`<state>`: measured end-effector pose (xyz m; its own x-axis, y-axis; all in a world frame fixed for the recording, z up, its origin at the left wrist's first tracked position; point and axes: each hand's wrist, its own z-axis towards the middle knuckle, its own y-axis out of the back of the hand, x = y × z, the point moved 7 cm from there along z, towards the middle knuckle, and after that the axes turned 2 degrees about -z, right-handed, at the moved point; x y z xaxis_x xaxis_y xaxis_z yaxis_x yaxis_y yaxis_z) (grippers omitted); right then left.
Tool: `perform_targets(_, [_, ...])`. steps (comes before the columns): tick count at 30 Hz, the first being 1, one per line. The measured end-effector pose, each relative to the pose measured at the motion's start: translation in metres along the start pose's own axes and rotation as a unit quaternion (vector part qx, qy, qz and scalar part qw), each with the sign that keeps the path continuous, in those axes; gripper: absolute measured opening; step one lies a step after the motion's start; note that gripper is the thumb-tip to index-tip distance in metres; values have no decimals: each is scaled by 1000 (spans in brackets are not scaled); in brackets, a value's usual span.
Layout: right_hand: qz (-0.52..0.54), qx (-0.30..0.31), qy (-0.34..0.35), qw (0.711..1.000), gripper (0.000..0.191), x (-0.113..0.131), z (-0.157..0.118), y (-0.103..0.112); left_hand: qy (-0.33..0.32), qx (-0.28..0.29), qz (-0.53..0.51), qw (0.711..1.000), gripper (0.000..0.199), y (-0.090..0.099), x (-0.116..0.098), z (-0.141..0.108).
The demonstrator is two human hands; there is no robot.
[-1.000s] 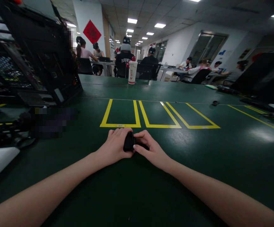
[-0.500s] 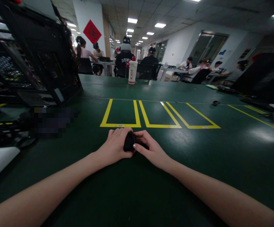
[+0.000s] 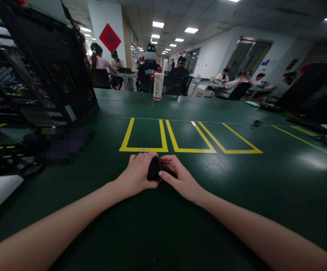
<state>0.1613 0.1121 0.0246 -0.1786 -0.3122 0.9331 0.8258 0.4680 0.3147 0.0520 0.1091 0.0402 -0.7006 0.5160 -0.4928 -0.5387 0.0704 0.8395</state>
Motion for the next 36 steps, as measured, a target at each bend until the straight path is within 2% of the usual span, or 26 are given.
perform_targets(3, [-6, 2, 2, 1000, 32, 1, 0, 0, 3, -4, 4, 1000, 54, 0, 0, 0])
perform_targets(13, [9, 7, 7, 1000, 21, 4, -1, 0, -5, -4, 10, 1000, 53, 1, -2, 0])
perform_targets(21, [-13, 5, -9, 1000, 32, 1, 0, 0, 1, 3, 2, 1000, 52, 0, -2, 1])
perform_targets(28, [-6, 15, 14, 1000, 25, 5, -1, -1, -7, 1, 10, 1000, 53, 1, -2, 0])
perform_targets(36, [7, 5, 7, 1000, 23, 1, -1, -1, -3, -3, 21, 1000, 54, 0, -1, 1])
